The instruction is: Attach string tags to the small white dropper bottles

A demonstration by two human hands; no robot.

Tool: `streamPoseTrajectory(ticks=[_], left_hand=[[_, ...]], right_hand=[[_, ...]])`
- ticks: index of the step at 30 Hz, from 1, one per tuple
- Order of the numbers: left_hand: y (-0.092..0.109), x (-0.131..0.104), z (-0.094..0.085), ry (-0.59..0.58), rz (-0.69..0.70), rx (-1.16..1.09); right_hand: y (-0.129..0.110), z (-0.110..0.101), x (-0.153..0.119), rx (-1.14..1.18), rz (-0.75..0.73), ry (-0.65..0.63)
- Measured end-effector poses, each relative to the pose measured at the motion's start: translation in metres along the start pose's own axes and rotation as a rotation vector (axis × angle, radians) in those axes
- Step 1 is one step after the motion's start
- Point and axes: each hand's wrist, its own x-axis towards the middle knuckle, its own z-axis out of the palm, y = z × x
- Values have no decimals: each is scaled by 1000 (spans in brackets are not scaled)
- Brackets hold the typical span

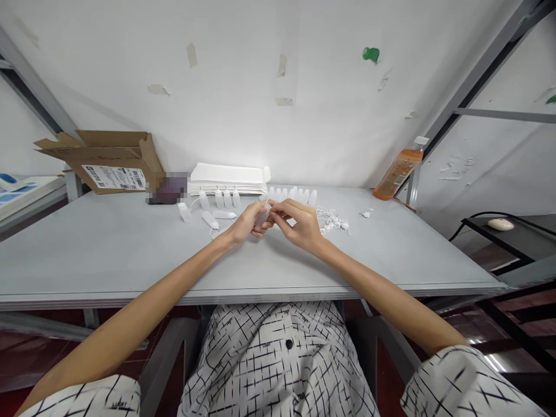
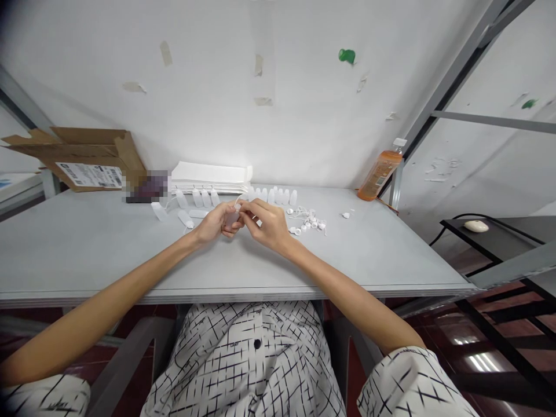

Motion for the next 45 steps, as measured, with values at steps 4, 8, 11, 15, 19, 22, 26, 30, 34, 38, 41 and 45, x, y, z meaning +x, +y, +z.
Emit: streamPoseTrajectory(ticks=[4, 8, 11, 15, 19, 22, 26, 30, 34, 38, 41, 45], left_hand=[[2, -1, 2, 8, -13, -55], [4, -2, 3, 17, -29, -89], [4, -2, 3, 21, -36, -101], [3, -2, 1, 31, -14, -106], [3, -1, 0, 33, 14, -104], [3, 0, 0, 44, 43, -95], [3, 0, 0, 85, 60, -87], [3, 0, -1, 118, 76, -79], [2, 1, 0, 144, 93, -56], [2, 1, 0, 158, 112, -21], [3, 0, 2, 149, 126, 10], [4, -2, 5, 142, 139, 56]], right_hand=[[0, 1, -1, -32, -4, -23], [1, 2, -2, -50, -31, -24], [2, 2, -2, -75, -34, -36], [3, 2, -2, -96, -38, -53], [5, 3, -2, -97, -46, -52], [6, 5, -3, -87, -54, -37], [6, 5, -3, -109, -86, -23], [3, 5, -4, -151, -141, -35], [2, 6, -5, -186, -220, -17], [3, 7, -6, -182, -214, -31], [3, 6, -5, -197, -184, -53], [3, 5, -4, -270, -224, -39]])
